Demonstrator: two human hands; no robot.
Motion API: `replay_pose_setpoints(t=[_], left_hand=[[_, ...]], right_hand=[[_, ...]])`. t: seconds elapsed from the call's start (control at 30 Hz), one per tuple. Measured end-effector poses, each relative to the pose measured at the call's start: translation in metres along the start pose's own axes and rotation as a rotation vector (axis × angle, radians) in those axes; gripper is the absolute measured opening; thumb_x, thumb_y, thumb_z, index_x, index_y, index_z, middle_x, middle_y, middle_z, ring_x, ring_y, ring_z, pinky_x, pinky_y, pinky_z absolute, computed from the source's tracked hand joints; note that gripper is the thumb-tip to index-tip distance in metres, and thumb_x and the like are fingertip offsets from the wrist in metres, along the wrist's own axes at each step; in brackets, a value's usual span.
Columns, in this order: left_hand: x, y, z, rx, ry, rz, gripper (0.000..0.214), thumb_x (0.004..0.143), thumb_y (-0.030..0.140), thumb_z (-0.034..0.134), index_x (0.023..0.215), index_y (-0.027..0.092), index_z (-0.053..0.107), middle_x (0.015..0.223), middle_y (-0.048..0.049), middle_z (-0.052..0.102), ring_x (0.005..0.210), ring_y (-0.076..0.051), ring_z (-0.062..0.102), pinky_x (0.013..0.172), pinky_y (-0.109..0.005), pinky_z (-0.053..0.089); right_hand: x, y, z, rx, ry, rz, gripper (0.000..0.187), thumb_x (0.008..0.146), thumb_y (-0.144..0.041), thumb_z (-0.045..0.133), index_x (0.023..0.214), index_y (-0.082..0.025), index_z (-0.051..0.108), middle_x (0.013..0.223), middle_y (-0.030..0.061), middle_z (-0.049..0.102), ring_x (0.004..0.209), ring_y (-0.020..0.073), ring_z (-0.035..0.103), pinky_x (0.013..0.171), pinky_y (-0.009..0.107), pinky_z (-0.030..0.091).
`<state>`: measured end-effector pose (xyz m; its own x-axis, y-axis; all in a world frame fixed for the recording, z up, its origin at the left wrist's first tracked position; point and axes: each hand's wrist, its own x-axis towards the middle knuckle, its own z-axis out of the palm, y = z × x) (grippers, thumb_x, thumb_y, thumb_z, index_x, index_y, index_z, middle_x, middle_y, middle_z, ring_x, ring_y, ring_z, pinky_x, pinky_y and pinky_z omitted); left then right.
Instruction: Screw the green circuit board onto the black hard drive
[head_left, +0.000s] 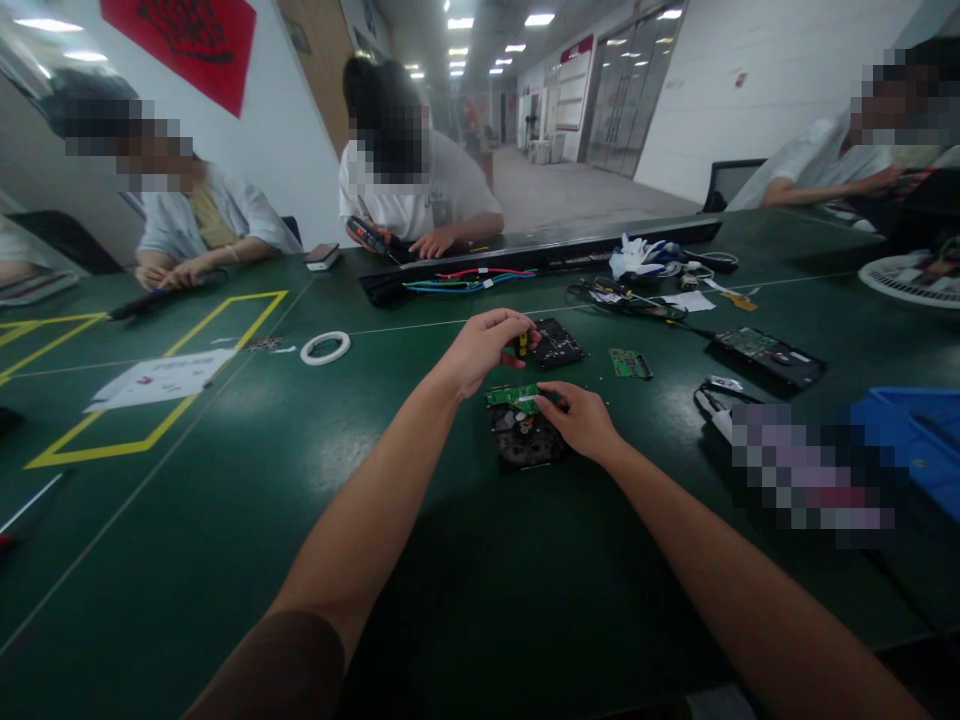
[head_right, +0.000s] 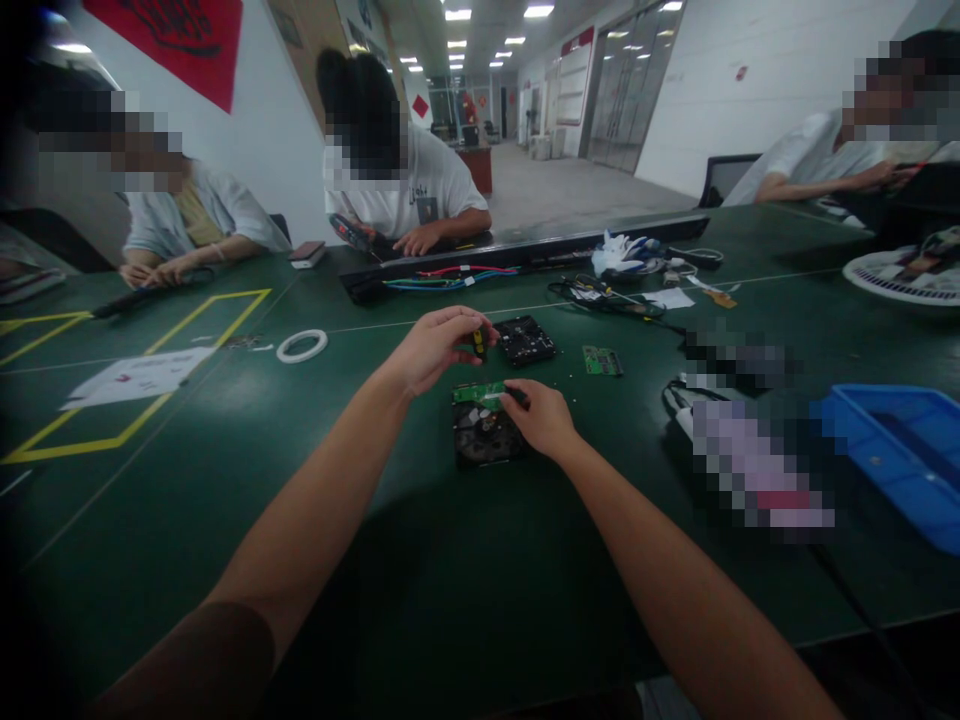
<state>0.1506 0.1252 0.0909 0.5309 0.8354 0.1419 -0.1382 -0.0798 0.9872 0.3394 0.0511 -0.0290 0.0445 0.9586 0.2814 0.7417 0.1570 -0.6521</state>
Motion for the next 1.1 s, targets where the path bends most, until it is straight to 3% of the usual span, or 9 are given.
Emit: replay_pose_setpoints(t=[0.33, 0.83, 1.1], left_hand=[[0.0017, 0.001, -0.0038, 0.064, 0.029, 0.009, 0.025, 0.088, 0.03, 0.057, 0.096, 0.015, 0.075, 0.095, -0.0095, 0.071, 0.086, -0.017, 0.065, 0.061, -0.023, 0.05], [0.0027, -0.0034, -0.0011, 0.097, 0.064, 0.019, 0.017, 0.085, 0.033, 0.07, 0.087, 0.016, 0.071, 0.092, -0.0067, 0.071, 0.079, -0.014, 0.063, 0.064, -0.024, 0.052], [0.0008, -0.0003, -0.0047, 0.115, 0.013, 0.038, 0.026, 0.091, 0.034, 0.06, 0.099, 0.017, 0.077, 0.097, -0.0094, 0.073, 0.085, -0.017, 0.066, 0.057, -0.022, 0.048]], right_hand=[[0.0, -0.0019, -0.0007, -0.018, 0.014, -0.017, 0.035, 0.095, -0.045, 0.063, 0.123, -0.026, 0.074, 0.114, 0.0058, 0.078, 0.079, 0.0201, 0.068, 0.075, 0.036, 0.055], [-0.0001, -0.0023, -0.001, -0.025, 0.004, -0.008, 0.035, 0.096, -0.045, 0.062, 0.124, -0.027, 0.073, 0.115, 0.0052, 0.078, 0.082, 0.0209, 0.069, 0.075, 0.036, 0.054], [-0.0007, -0.0026, -0.0007, -0.005, 0.003, 0.01, 0.036, 0.095, -0.045, 0.064, 0.125, -0.026, 0.073, 0.115, 0.0054, 0.078, 0.083, 0.0208, 0.07, 0.076, 0.035, 0.055]])
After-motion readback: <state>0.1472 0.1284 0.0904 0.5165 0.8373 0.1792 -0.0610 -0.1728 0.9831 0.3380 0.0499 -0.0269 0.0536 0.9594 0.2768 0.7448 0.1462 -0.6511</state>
